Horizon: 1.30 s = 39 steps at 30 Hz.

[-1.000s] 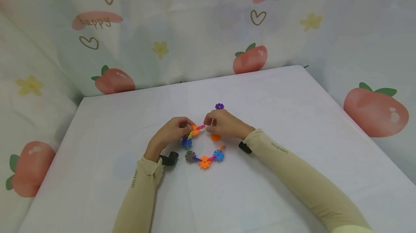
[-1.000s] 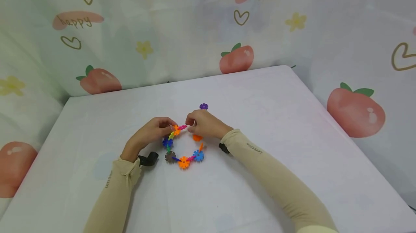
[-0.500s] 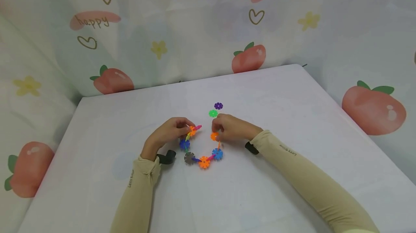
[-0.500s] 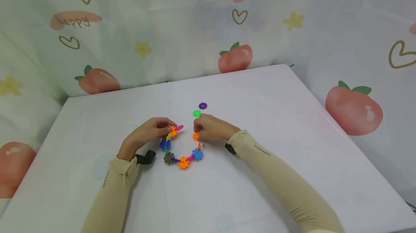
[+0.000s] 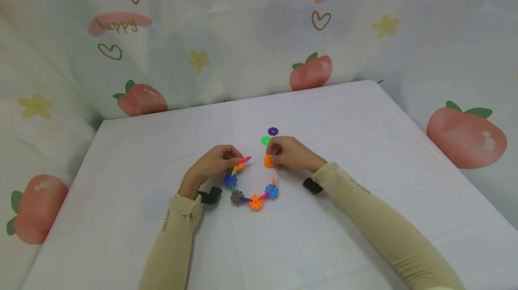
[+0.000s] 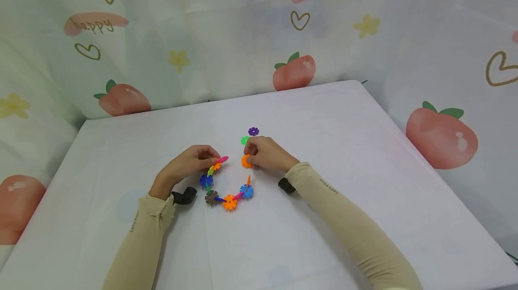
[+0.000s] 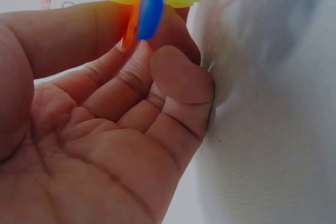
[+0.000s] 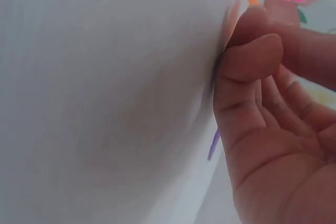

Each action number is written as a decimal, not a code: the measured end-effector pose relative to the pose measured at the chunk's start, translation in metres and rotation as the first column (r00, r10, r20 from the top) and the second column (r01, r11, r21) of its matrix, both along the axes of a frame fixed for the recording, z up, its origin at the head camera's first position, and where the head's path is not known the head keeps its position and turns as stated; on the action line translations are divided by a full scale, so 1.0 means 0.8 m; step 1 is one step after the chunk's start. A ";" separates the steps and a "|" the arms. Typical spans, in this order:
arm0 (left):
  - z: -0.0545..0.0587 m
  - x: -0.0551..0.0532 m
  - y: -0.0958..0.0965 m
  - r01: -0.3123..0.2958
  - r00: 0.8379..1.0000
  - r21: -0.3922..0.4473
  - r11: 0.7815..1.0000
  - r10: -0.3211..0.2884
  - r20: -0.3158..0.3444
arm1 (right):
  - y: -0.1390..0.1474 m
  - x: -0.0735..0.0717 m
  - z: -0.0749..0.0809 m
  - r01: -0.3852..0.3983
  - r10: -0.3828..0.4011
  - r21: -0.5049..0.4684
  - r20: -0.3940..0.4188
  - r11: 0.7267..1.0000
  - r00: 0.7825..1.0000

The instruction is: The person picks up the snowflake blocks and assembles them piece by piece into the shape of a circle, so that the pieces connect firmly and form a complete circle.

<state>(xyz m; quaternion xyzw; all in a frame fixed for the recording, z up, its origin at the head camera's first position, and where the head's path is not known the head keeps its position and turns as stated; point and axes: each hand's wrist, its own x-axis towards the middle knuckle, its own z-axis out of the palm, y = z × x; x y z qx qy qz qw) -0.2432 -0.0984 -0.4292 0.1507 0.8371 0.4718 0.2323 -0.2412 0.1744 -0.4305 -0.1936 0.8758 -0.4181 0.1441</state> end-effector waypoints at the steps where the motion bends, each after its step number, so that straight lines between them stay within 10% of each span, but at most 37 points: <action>1: 0.000 0.000 0.001 -0.003 1.000 0.001 1.000 0.003 0.002 | -0.001 0.000 0.000 0.020 -0.019 -0.025 0.014 0.999 1.000; 14: -0.003 0.000 0.003 -0.016 1.000 0.020 1.000 0.015 0.004 | -0.023 0.000 -0.002 0.119 -0.115 -0.200 0.035 0.972 0.993; 39: -0.003 0.001 0.010 -0.026 0.999 0.007 1.000 0.026 -0.029 | -0.043 -0.003 0.001 0.067 -0.064 -0.208 0.021 0.976 0.998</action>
